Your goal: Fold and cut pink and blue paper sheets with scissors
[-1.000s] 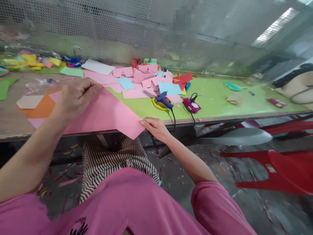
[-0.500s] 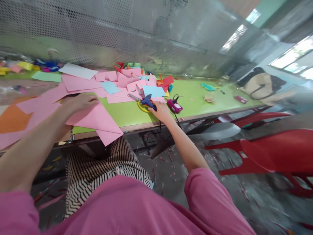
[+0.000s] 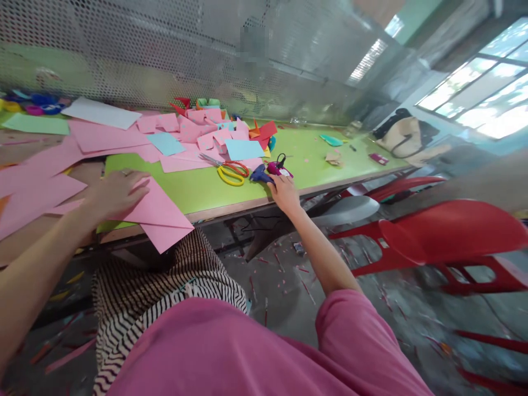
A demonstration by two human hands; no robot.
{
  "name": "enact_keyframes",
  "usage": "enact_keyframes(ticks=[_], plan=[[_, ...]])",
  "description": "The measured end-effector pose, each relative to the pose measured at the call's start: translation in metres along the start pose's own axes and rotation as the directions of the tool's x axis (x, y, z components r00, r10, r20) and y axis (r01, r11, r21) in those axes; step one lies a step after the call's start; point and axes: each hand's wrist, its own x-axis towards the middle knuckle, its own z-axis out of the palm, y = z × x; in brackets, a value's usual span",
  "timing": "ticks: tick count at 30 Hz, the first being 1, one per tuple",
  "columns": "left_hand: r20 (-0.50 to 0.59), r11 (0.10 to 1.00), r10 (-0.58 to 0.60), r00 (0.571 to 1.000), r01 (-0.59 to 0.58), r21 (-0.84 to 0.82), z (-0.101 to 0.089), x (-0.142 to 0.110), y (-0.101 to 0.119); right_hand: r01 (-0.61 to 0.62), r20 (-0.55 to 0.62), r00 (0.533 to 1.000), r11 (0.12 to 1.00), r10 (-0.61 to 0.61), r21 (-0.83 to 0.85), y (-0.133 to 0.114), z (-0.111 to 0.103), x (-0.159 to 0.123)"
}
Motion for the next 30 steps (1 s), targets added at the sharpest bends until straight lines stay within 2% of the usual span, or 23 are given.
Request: enact_keyframes(ticks=[2, 4, 7, 10, 13, 15, 16, 17, 19, 20, 22, 23, 25, 28, 29, 30], plan=[[0.017, 0.998, 0.05, 0.999, -0.05, 0.04, 0.005, -0.009, 0.001, -0.023, -0.024, 0.999, 1.0, 0.022, -0.016, -0.006, -0.005, -0.004], [0.054, 0.995, 0.083, 0.995, -0.086, 0.05, 0.008, -0.014, 0.004, 0.005, -0.024, 1.0, 1.0, -0.005, -0.018, -0.021, -0.008, 0.001], [0.075, 0.992, 0.098, 0.992, -0.103, 0.07, 0.009, -0.018, 0.01, 0.169, 0.12, 0.978, 0.985, -0.17, 0.015, -0.055, -0.008, 0.023], [0.019, 0.987, 0.141, 0.99, -0.142, 0.075, 0.007, -0.029, 0.022, 0.174, 0.218, 0.96, 0.985, -0.175, 0.023, -0.087, -0.002, 0.054], [-0.086, 0.972, 0.21, 0.974, -0.218, -0.089, 0.005, -0.065, 0.045, 0.145, 0.314, 0.939, 0.989, -0.141, 0.011, -0.102, 0.001, 0.077], [-0.137, 0.966, 0.104, 0.985, -0.133, -0.222, 0.008, -0.098, 0.063, 0.139, 0.346, 0.929, 0.99, -0.131, 0.003, -0.104, -0.002, 0.084], [-0.115, 0.949, 0.023, 0.993, -0.058, -0.309, 0.011, -0.114, 0.071, 0.139, 0.351, 0.927, 0.99, -0.13, -0.001, -0.104, -0.005, 0.084], [-0.025, 0.914, -0.047, 0.999, 0.033, -0.404, 0.015, -0.128, 0.077, 0.141, 0.354, 0.926, 0.99, -0.13, -0.005, -0.103, -0.008, 0.083], [0.208, 0.779, -0.163, 0.965, 0.255, -0.573, 0.027, -0.144, 0.082, 0.147, 0.351, 0.927, 0.989, -0.134, -0.012, -0.1, -0.018, 0.076], [0.295, 0.669, -0.207, 0.933, 0.354, -0.653, 0.034, -0.145, 0.082, 0.151, 0.353, 0.926, 0.989, -0.136, -0.013, -0.098, -0.024, 0.07], [0.426, 0.37, -0.258, 0.867, 0.496, -0.786, 0.048, -0.136, 0.078, 0.151, 0.378, 0.914, 0.988, -0.145, 0.012, -0.096, -0.035, 0.058], [0.469, 0.215, -0.268, 0.842, 0.526, -0.823, 0.054, -0.128, 0.075, 0.151, 0.408, 0.9, 0.988, -0.153, 0.036, -0.095, -0.04, 0.05], [0.527, -0.006, -0.225, 0.819, 0.54, -0.842, 0.06, -0.111, 0.074, 0.153, 0.46, 0.869, 0.983, -0.183, 0.102, -0.093, -0.049, 0.033], [0.547, -0.193, -0.2, 0.813, 0.515, -0.835, 0.063, -0.097, 0.082, 0.088, 0.444, 0.864, 0.939, -0.239, 0.333, -0.094, -0.053, -0.002], [0.539, -0.238, -0.225, 0.812, 0.491, -0.838, 0.063, -0.097, 0.087, 0.029, 0.434, 0.862, 0.881, -0.261, 0.473, -0.095, -0.053, -0.016], [0.525, -0.272, -0.257, 0.811, 0.461, -0.845, 0.064, -0.099, 0.091, -0.065, 0.439, 0.851, 0.771, -0.289, 0.633, -0.097, -0.051, -0.031]])
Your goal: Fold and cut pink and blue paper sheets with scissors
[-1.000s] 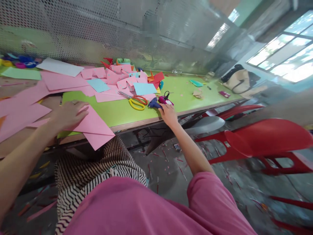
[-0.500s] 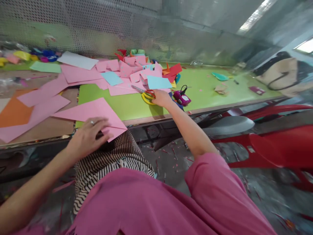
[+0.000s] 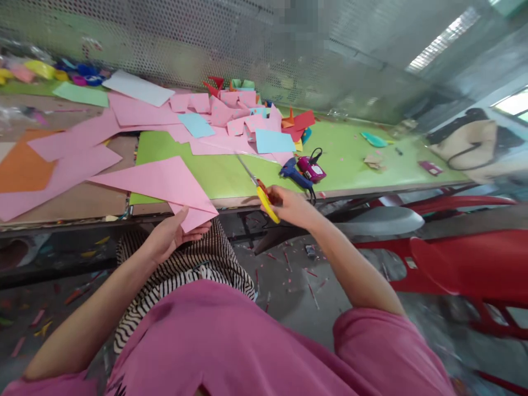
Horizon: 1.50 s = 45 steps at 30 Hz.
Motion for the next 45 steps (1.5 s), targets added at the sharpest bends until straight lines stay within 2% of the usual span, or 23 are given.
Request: enact_keyframes(ticks=[1, 3, 5, 6, 8, 10, 14, 17, 21, 25, 32, 36, 40, 45], plan=[[-0.03, 0.999, 0.024, 0.999, -0.025, -0.03, 0.002, -0.003, -0.004, -0.003, 0.035, 0.999, 0.978, -0.005, 0.21, 0.001, 0.011, -0.011], [-0.059, 0.998, 0.047, 0.997, -0.05, -0.037, 0.002, -0.009, -0.012, -0.044, 0.109, 0.994, 0.88, -0.009, 0.473, 0.005, 0.034, -0.031], [-0.037, 1.0, 0.02, 0.999, -0.021, -0.009, -0.002, -0.014, -0.02, -0.096, 0.194, 0.981, 0.789, -0.029, 0.607, 0.01, 0.054, -0.048], [-0.032, 1.0, 0.009, 0.999, -0.009, -0.006, -0.004, -0.015, -0.023, -0.115, 0.233, 0.972, 0.771, -0.044, 0.626, 0.012, 0.061, -0.054], [-0.076, 0.999, 0.027, 0.997, -0.03, -0.037, -0.007, -0.016, -0.025, -0.142, 0.304, 0.951, 0.785, -0.061, 0.602, 0.016, 0.073, -0.064], [-0.162, 0.992, 0.086, 0.983, -0.099, -0.08, -0.005, -0.014, -0.024, -0.15, 0.361, 0.929, 0.808, -0.082, 0.569, 0.016, 0.079, -0.071], [-0.24, 0.965, 0.154, 0.958, -0.199, -0.173, 0.012, -0.01, -0.019, -0.141, 0.44, 0.88, 0.785, -0.18, 0.603, 0.013, 0.081, -0.084], [-0.316, 0.913, 0.232, 0.92, -0.318, -0.256, 0.022, -0.009, -0.012, -0.09, 0.479, 0.832, 0.784, -0.28, 0.614, 0.013, 0.078, -0.091], [-0.39, 0.855, 0.31, 0.867, -0.433, -0.283, 0.021, -0.011, -0.001, 0.002, 0.53, 0.763, 0.822, -0.369, 0.57, 0.015, 0.074, -0.094], [-0.403, 0.832, 0.331, 0.853, -0.465, -0.302, 0.016, -0.016, 0.005, 0.019, 0.546, 0.76, 0.852, -0.353, 0.523, 0.014, 0.074, -0.093], [-0.399, 0.858, 0.365, 0.841, -0.471, -0.207, 0.006, -0.021, -0.002, -0.005, 0.549, 0.756, 0.835, -0.358, 0.551, 0.011, 0.072, -0.092], [-0.374, 0.885, 0.326, 0.868, -0.419, -0.203, 0.006, -0.022, -0.009, -0.039, 0.582, 0.729, 0.828, -0.359, 0.559, 0.008, 0.075, -0.09], [-0.29, 0.908, 0.299, 0.909, -0.364, -0.205, 0.012, -0.025, -0.013, 0.001, 0.574, 0.726, 0.836, -0.378, 0.549, 0.006, 0.078, -0.088], [-0.28, 0.894, 0.335, 0.9, -0.397, -0.207, 0.011, -0.023, -0.014, 0.031, 0.562, 0.751, 0.868, -0.347, 0.495, -0.001, 0.071, -0.09]])
